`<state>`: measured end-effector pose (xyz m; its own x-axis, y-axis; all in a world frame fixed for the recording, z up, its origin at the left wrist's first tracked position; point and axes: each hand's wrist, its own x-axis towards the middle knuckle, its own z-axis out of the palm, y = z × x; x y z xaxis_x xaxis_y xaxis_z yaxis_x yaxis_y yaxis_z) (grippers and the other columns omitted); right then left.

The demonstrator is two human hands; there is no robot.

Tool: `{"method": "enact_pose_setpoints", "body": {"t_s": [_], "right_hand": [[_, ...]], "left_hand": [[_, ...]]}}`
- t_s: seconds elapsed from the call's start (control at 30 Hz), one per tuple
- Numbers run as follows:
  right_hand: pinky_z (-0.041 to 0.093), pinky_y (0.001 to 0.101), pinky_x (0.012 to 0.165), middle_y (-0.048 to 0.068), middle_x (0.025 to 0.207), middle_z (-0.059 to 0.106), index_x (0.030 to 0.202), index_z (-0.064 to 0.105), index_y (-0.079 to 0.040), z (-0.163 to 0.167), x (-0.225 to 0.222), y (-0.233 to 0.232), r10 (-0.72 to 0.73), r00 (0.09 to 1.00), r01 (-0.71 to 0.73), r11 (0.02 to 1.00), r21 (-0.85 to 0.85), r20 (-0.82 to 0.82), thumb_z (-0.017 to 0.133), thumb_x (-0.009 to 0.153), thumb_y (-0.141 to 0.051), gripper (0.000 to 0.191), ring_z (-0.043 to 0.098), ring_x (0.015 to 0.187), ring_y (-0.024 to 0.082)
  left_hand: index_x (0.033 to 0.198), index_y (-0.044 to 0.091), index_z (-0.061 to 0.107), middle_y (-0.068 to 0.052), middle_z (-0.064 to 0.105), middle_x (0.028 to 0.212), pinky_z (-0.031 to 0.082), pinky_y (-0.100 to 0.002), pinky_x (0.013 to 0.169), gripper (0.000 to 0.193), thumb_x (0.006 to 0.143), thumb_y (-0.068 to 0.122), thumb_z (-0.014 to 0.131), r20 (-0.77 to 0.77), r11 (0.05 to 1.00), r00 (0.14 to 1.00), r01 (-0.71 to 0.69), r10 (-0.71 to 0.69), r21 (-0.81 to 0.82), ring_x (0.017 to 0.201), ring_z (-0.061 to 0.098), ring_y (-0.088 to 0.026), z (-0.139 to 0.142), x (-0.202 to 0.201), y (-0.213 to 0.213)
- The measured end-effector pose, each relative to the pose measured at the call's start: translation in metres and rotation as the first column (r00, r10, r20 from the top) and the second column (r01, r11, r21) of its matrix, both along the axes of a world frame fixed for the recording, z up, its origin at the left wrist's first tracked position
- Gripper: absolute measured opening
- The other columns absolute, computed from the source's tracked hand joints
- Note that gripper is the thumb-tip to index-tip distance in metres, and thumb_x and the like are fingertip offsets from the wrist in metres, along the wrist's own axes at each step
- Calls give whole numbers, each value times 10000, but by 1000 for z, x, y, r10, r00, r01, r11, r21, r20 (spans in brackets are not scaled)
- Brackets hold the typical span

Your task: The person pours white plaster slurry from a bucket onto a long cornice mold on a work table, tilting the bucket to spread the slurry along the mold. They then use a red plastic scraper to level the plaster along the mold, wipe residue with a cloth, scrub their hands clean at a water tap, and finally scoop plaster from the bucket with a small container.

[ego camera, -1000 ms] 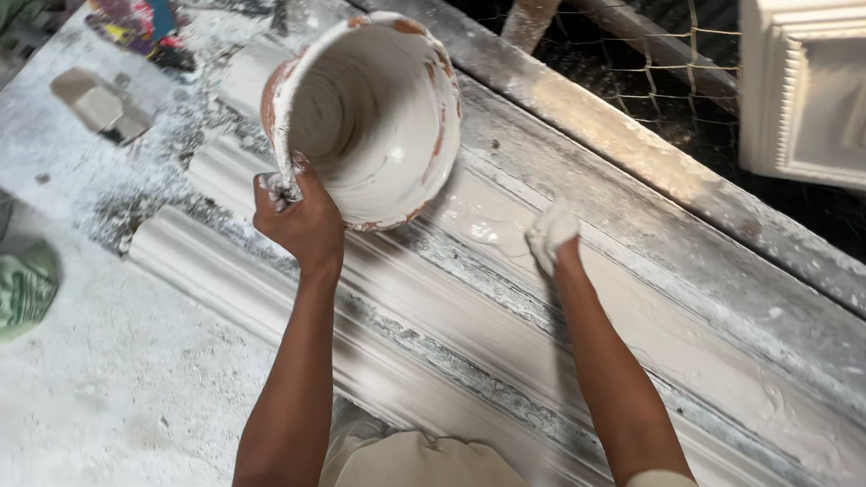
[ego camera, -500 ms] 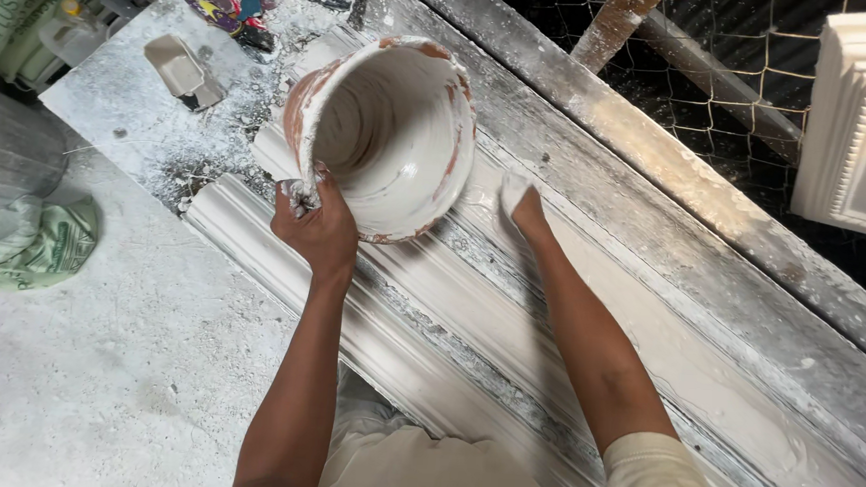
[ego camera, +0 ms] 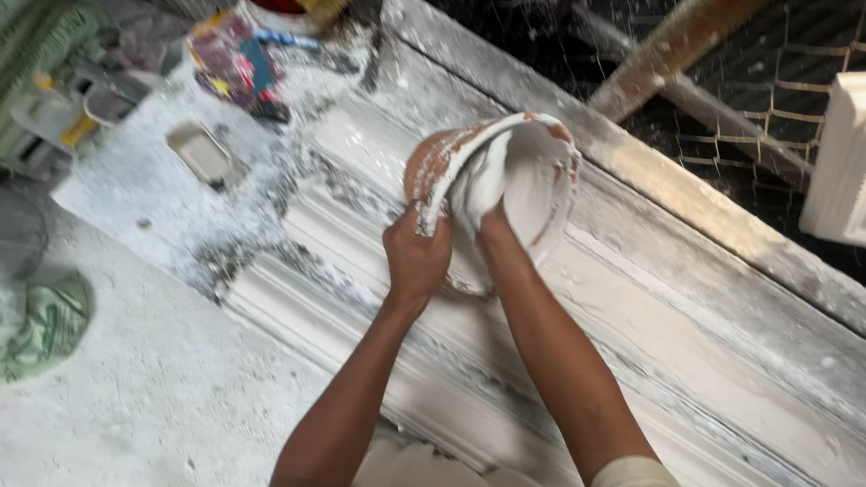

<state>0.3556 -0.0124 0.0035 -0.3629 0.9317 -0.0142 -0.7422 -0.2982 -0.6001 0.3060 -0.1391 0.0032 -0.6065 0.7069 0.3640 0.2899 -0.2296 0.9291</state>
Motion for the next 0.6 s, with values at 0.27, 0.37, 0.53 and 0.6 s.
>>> {"method": "enact_pose_setpoints", "body": {"t_s": [0.27,0.37,0.53,0.6], "right_hand": [[383,354,1030,88,1336,516,1418,402,-21,-9,5,-2,-320,24,-801,560,210,947,269,990,-598,730,499,1191,233],[388,346,985,78,1268,505,1349,404,-34,-3,7,44,-621,17,-780,482,399,784,284,975,-545,644,494,1133,222],[398,331,911,61,1155,486,1233,408,-56,-7,21,72,-381,122,-555,739,381,916,309,951,-457,501,486,1038,203],[401,325,881,54,1110,478,1186,410,-64,-21,16,57,26,340,-447,884,137,940,319,941,-422,443,482,999,196]], "left_hand": [[1107,-50,697,-171,788,941,585,-339,758,189,953,59,700,9,980,984,176,-178,95,844,746,-204,43,-106,31],[1119,-55,699,-187,774,971,604,-351,747,202,937,32,693,-44,963,970,243,-240,120,880,785,-243,48,-110,34],[1219,-129,637,-256,724,1009,606,-413,774,384,868,3,719,-255,963,956,193,-142,190,915,758,-375,41,-104,36],[1160,-112,642,-248,714,993,606,-424,777,321,865,-11,714,-257,955,961,166,-100,248,904,754,-394,35,-105,41]]}}
